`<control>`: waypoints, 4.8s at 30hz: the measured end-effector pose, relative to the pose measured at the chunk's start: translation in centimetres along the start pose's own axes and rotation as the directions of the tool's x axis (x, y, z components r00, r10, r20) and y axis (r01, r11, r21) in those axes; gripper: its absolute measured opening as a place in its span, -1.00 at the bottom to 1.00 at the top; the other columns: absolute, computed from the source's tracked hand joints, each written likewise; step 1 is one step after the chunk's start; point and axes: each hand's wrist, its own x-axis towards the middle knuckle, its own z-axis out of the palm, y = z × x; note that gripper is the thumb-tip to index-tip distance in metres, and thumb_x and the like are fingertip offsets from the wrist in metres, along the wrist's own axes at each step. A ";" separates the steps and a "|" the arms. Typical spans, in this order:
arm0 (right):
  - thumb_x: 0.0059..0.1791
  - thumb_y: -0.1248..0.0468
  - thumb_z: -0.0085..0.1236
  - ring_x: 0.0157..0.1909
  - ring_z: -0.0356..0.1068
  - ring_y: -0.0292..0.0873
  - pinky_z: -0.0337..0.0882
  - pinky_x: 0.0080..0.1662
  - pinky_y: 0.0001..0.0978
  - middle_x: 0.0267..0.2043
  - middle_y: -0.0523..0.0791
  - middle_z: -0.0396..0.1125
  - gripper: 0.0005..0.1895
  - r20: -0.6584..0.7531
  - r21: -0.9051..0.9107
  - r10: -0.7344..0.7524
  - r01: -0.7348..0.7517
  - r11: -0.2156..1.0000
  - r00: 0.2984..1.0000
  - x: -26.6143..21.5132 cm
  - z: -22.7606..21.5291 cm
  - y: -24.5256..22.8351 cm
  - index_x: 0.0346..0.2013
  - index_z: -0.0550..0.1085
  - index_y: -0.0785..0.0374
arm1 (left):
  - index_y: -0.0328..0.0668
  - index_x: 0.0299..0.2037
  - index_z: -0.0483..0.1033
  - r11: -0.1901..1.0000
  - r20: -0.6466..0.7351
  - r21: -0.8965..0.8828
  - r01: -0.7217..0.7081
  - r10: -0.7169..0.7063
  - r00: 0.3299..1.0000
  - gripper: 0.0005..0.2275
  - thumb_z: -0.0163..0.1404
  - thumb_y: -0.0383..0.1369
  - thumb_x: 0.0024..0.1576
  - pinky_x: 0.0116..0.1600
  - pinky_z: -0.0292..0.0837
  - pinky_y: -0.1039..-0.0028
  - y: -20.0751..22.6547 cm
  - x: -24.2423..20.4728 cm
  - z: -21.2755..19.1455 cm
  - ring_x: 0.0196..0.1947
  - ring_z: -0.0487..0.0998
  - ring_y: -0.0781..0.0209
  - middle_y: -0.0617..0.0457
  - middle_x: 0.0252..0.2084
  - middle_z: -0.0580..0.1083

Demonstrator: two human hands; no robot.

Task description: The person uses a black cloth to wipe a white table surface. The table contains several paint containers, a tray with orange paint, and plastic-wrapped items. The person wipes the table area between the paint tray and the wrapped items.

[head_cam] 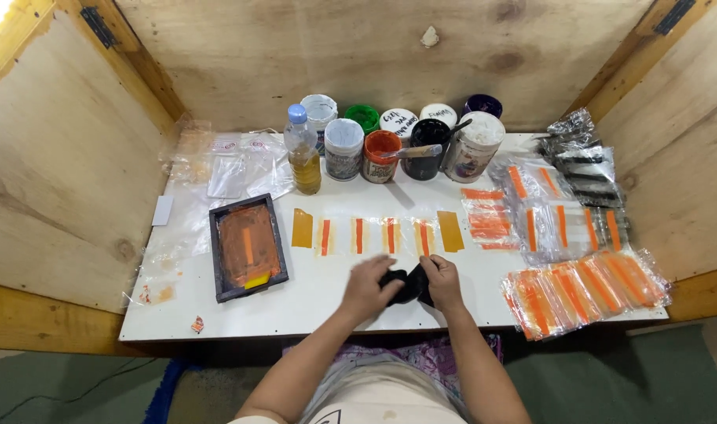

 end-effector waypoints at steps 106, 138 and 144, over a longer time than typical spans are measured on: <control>0.09 0.37 -0.28 -0.23 0.38 -0.06 0.38 -0.15 -0.33 -0.14 -0.14 0.25 -0.49 0.296 -0.948 -0.080 0.303 0.099 0.952 0.9 -5.0 -4.5 0.02 0.60 -0.22 | -0.15 0.04 0.57 0.896 0.263 0.333 -0.293 0.210 0.942 -0.72 -0.08 -0.22 0.27 0.03 0.16 0.24 -1.2 2.6 10.3 0.14 0.39 -0.06 -0.06 0.10 0.52; 0.04 0.29 -0.05 -0.24 0.45 -0.05 0.47 -0.23 -0.22 -0.17 -0.14 0.26 -0.61 0.367 -0.922 -0.145 0.338 -0.191 0.919 9.9 -3.8 -4.7 0.02 0.56 -0.28 | -0.19 0.05 0.29 0.907 0.567 0.379 -0.184 -0.070 0.821 -0.54 -0.22 0.05 0.20 0.10 -0.02 0.30 3.2 5.0 8.7 0.22 0.16 -0.04 -0.23 0.47 0.14; 0.02 0.25 -0.08 -0.12 0.48 0.03 0.49 -0.12 -0.15 -0.09 -0.13 0.26 -0.64 0.378 -0.925 -0.115 0.373 -0.064 0.918 6.3 -4.9 -6.3 -0.02 0.57 -0.25 | -0.18 0.07 0.29 0.903 0.557 0.383 -0.195 -0.057 0.829 -0.55 -0.21 0.04 0.20 0.10 -0.03 0.29 3.5 4.9 8.3 0.20 0.15 -0.02 -0.21 0.47 0.13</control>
